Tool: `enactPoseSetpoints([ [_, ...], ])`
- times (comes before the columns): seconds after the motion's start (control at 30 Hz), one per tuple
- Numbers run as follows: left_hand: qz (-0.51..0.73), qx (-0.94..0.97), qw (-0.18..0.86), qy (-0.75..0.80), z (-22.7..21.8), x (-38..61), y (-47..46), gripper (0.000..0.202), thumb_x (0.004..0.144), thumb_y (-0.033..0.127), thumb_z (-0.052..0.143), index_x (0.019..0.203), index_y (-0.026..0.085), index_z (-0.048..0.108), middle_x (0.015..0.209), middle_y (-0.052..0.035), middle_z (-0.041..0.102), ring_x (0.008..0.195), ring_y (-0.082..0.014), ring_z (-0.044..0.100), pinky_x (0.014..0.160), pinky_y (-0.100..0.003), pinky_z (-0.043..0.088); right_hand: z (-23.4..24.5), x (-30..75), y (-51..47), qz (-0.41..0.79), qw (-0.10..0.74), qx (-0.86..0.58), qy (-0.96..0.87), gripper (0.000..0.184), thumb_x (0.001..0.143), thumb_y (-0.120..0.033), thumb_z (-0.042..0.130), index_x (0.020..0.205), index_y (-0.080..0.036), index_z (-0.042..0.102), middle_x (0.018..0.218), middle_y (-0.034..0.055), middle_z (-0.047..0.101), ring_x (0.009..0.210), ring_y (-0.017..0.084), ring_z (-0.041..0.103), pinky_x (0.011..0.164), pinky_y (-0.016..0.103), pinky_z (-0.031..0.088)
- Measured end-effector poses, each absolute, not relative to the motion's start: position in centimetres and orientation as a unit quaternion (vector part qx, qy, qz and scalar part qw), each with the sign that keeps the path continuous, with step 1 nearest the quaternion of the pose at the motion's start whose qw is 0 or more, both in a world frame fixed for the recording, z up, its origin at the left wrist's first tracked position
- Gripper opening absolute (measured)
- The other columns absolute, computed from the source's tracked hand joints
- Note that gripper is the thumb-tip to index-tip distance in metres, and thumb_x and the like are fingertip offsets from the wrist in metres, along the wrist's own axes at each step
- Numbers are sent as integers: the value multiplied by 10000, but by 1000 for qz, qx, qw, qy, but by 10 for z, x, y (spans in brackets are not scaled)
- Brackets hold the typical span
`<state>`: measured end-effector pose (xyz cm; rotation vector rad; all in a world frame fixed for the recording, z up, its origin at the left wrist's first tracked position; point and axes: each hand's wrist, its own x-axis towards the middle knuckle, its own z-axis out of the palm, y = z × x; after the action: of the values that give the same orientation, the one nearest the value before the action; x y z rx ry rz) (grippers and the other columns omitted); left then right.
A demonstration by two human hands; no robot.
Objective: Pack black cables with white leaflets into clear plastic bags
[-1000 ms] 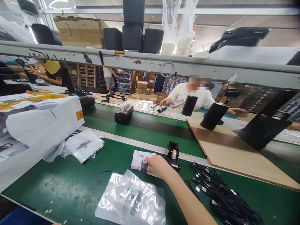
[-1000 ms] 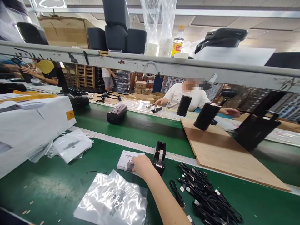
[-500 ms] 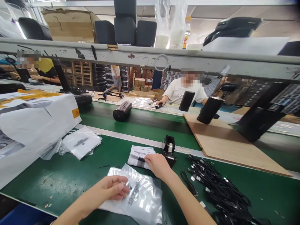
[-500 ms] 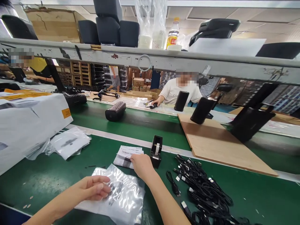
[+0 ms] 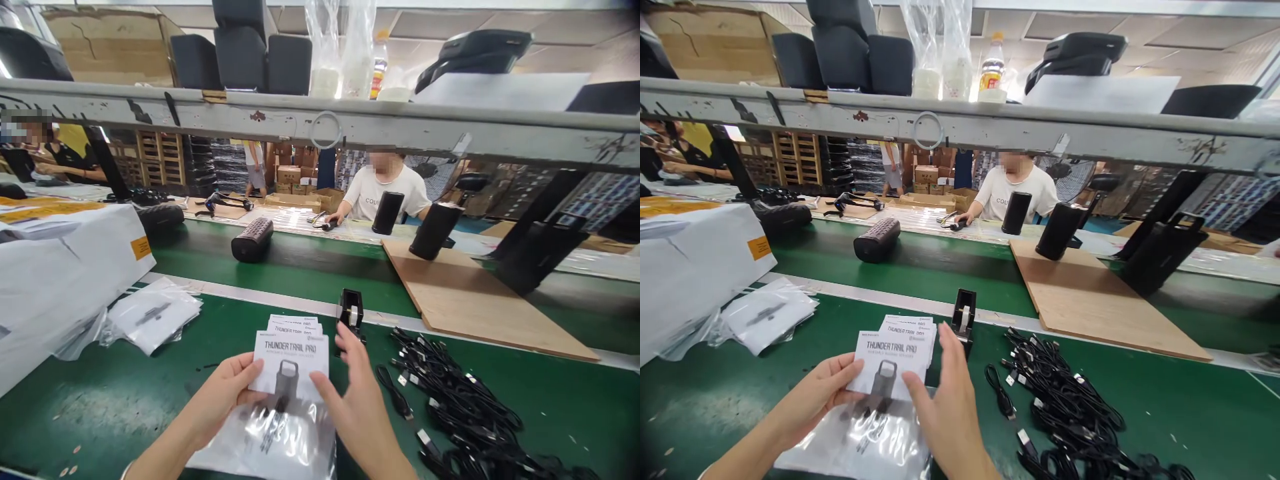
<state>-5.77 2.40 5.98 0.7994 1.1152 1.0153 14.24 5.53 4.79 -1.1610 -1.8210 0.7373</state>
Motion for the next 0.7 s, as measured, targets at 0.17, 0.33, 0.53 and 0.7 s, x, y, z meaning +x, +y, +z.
enactPoseSetpoints([
  [0.17, 398, 447, 569, 563, 54, -33, 16, 313, 795, 445, 500, 937, 180, 582, 789, -12, 627, 717, -149, 572, 658, -261, 474, 37, 186, 40, 630, 376, -434, -523, 397, 748, -408, 605, 1044, -144, 610, 961, 114, 681, 760, 223, 643, 639, 329, 518],
  [0.33, 280, 587, 410, 640, 34, 2, 5, 228, 798, 424, 475, 736, 211, 530, 620, 40, 480, 574, -134, 473, 537, -249, 373, 23, 224, 24, 584, 443, -544, -408, 482, 693, -407, 670, 1090, -142, 601, 991, 104, 680, 825, 235, 631, 611, 289, 506],
  [0.53, 113, 671, 257, 686, 21, 23, 2, 126, 706, 313, 613, 692, 199, 562, 803, -8, 558, 762, -203, 544, 637, -301, 376, 15, 232, 3, 576, 470, -574, -344, 483, 641, -408, 708, 1047, -157, 637, 968, 93, 691, 860, 256, 631, 660, 318, 525],
  [0.7, 95, 677, 255, 684, 21, 17, 4, 213, 812, 299, 462, 661, 213, 586, 789, 6, 563, 680, -167, 558, 614, -290, 385, 7, 235, -10, 588, 440, -585, -344, 468, 664, -418, 686, 1065, -183, 628, 992, 83, 686, 877, 257, 630, 654, 315, 530],
])
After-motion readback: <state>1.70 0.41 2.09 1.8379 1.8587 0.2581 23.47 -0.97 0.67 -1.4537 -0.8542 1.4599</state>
